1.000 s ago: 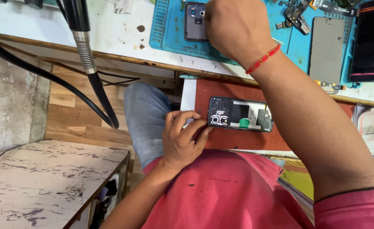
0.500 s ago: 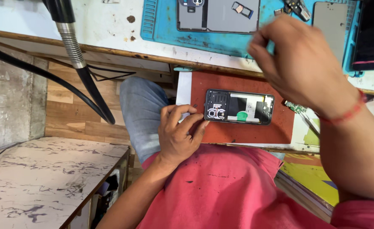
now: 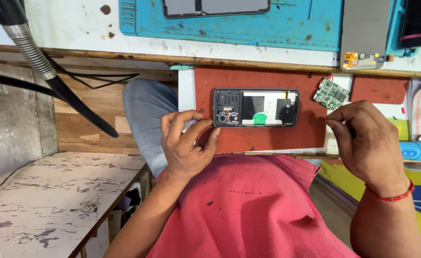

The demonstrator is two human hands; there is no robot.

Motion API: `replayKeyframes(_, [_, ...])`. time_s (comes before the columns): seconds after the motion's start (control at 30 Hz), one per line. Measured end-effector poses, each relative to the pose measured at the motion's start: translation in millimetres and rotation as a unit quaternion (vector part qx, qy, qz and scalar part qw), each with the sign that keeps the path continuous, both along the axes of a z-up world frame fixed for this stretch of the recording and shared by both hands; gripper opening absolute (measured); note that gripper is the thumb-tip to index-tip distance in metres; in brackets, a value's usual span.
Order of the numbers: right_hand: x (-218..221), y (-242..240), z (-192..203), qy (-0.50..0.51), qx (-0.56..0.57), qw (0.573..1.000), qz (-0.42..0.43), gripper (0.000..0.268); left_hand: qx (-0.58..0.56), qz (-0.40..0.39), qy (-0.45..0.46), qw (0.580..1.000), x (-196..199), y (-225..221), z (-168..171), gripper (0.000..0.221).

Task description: The person disassembles a mobile phone using a screwdriver and by hand, removing internal components and screws on a work bench.

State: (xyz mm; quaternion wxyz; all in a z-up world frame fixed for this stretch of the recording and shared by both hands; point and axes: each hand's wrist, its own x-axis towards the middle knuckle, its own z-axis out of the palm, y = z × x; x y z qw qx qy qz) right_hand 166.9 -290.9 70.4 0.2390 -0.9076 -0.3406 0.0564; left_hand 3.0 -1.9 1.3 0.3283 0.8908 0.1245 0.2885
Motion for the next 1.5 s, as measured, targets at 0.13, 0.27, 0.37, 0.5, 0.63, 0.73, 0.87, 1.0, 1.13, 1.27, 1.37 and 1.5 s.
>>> replayKeyframes(0.13, [2, -3, -10, -0.021, 0.01, 1.0, 0.003, 0.011, -0.001, -0.006, 0.007, 1.0, 0, -1, 0, 0.023])
replayKeyframes(0.27, [5, -2, -14, -0.025, 0.015, 0.999, 0.017, 0.011, -0.004, -0.002, 0.008, 1.0, 0, -2, 1, 0.023])
replayKeyframes(0.37, [5, 0, -14, -0.021, 0.01, 1.0, 0.02, 0.01, -0.006, -0.003, 0.012, 1.0, 0, -2, 1, 0.022])
replayKeyframes(0.5, [5, 6, -7, -0.007, 0.008, 1.0, 0.018, 0.01, -0.003, -0.008, 0.012, 1.0, 1, -2, -1, 0.022])
replayKeyframes(0.63, [4, 10, -4, -0.001, 0.02, 1.0, 0.022, 0.01, 0.005, -0.014, 0.017, 1.0, 1, -1, -1, 0.022])
replayKeyframes(0.73, [2, 11, -5, 0.005, 0.02, 1.0, 0.02, 0.011, 0.009, -0.012, 0.023, 1.0, 0, -2, -2, 0.021])
replayKeyframes(0.87, [-2, 11, -10, 0.009, 0.037, 0.999, 0.014, 0.012, 0.011, -0.012, 0.025, 1.0, 0, -3, -4, 0.021])
replayKeyframes(1.0, [-8, 20, -16, -0.004, 0.038, 0.999, 0.004, 0.012, 0.016, -0.008, 0.033, 0.999, -1, -3, -4, 0.021])
replayKeyframes(1.13, [-11, 24, -19, -0.011, 0.042, 0.999, 0.007, 0.011, 0.016, -0.009, 0.036, 0.999, -2, -3, -5, 0.021])
replayKeyframes(1.27, [-9, 20, -19, -0.004, 0.019, 1.0, 0.007, 0.01, 0.016, -0.009, 0.04, 0.999, -2, -3, -6, 0.021])
replayKeyframes(1.37, [-8, 18, -18, -0.001, 0.01, 1.0, 0.0, 0.01, 0.018, -0.01, 0.041, 0.999, -2, -3, -6, 0.021])
replayKeyframes(1.5, [-7, 15, -16, 0.02, 0.003, 1.0, 0.003, 0.009, 0.02, -0.012, 0.046, 0.999, -3, -2, -7, 0.021])
